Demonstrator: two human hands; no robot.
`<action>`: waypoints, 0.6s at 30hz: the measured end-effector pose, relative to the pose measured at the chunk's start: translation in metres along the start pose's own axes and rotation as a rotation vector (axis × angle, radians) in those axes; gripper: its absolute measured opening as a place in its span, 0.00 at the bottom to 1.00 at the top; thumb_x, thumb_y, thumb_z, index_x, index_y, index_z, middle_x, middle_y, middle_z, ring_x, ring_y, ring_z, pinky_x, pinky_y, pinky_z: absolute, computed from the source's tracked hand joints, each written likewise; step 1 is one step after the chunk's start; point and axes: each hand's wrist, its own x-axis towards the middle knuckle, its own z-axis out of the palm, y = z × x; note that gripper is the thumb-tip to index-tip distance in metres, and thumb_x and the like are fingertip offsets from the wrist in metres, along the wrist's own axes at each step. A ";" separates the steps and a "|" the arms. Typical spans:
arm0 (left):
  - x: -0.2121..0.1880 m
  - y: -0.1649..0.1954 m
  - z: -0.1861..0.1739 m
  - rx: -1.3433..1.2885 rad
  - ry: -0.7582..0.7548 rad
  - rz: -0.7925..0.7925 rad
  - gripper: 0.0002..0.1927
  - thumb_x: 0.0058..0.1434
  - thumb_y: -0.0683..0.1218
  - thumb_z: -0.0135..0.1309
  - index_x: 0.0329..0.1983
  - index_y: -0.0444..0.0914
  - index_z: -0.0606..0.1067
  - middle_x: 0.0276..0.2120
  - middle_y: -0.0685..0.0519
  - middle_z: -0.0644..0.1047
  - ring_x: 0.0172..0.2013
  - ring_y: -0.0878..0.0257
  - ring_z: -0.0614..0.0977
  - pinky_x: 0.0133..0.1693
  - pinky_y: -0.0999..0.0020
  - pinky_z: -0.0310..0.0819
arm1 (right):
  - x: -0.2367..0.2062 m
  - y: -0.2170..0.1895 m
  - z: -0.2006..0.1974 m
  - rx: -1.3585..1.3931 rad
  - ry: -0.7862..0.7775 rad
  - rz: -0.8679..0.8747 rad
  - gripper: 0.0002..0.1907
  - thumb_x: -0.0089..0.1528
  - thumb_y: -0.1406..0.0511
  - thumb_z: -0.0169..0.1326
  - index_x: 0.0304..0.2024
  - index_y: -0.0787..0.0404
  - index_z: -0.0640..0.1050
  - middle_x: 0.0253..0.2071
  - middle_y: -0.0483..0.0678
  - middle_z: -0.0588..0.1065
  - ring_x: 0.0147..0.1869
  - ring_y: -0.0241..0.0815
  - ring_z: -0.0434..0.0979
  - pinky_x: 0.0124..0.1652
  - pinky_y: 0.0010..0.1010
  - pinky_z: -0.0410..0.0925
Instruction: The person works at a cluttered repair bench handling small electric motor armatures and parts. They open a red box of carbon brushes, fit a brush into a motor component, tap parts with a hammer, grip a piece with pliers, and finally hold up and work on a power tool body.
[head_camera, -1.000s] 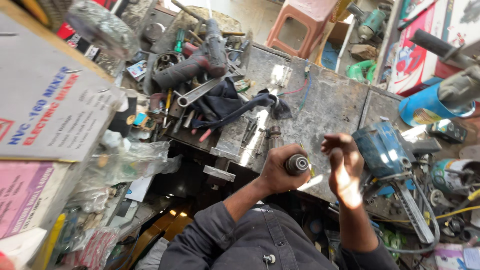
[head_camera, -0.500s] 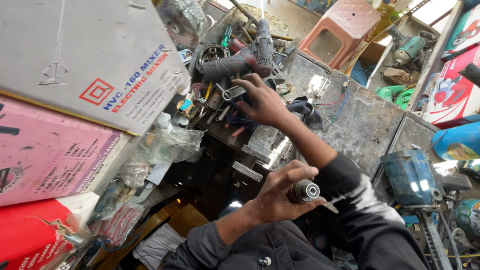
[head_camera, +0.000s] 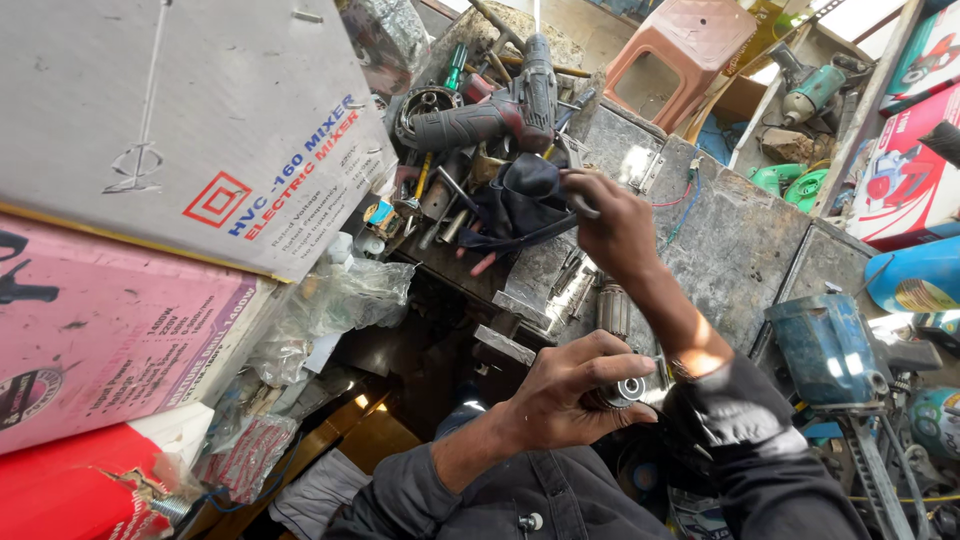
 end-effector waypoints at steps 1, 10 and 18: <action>0.001 0.000 0.000 0.000 -0.008 -0.001 0.28 0.65 0.51 0.67 0.65 0.49 0.69 0.49 0.53 0.77 0.39 0.63 0.83 0.37 0.72 0.82 | -0.006 0.002 -0.011 0.044 0.018 0.012 0.12 0.62 0.75 0.57 0.48 0.58 0.78 0.52 0.50 0.81 0.50 0.50 0.84 0.45 0.37 0.76; 0.006 -0.004 0.013 -0.040 -0.016 0.015 0.27 0.67 0.50 0.66 0.65 0.48 0.68 0.48 0.53 0.77 0.40 0.64 0.84 0.38 0.72 0.82 | -0.100 0.055 -0.052 0.030 0.036 0.172 0.15 0.61 0.79 0.55 0.46 0.59 0.77 0.52 0.49 0.81 0.49 0.48 0.84 0.46 0.33 0.76; 0.006 -0.002 0.015 -0.066 -0.013 -0.003 0.28 0.65 0.49 0.67 0.66 0.47 0.69 0.45 0.53 0.77 0.37 0.66 0.82 0.36 0.72 0.79 | -0.184 0.094 -0.051 -0.175 -0.199 0.210 0.23 0.51 0.78 0.57 0.48 0.57 0.79 0.60 0.45 0.76 0.57 0.53 0.79 0.50 0.40 0.74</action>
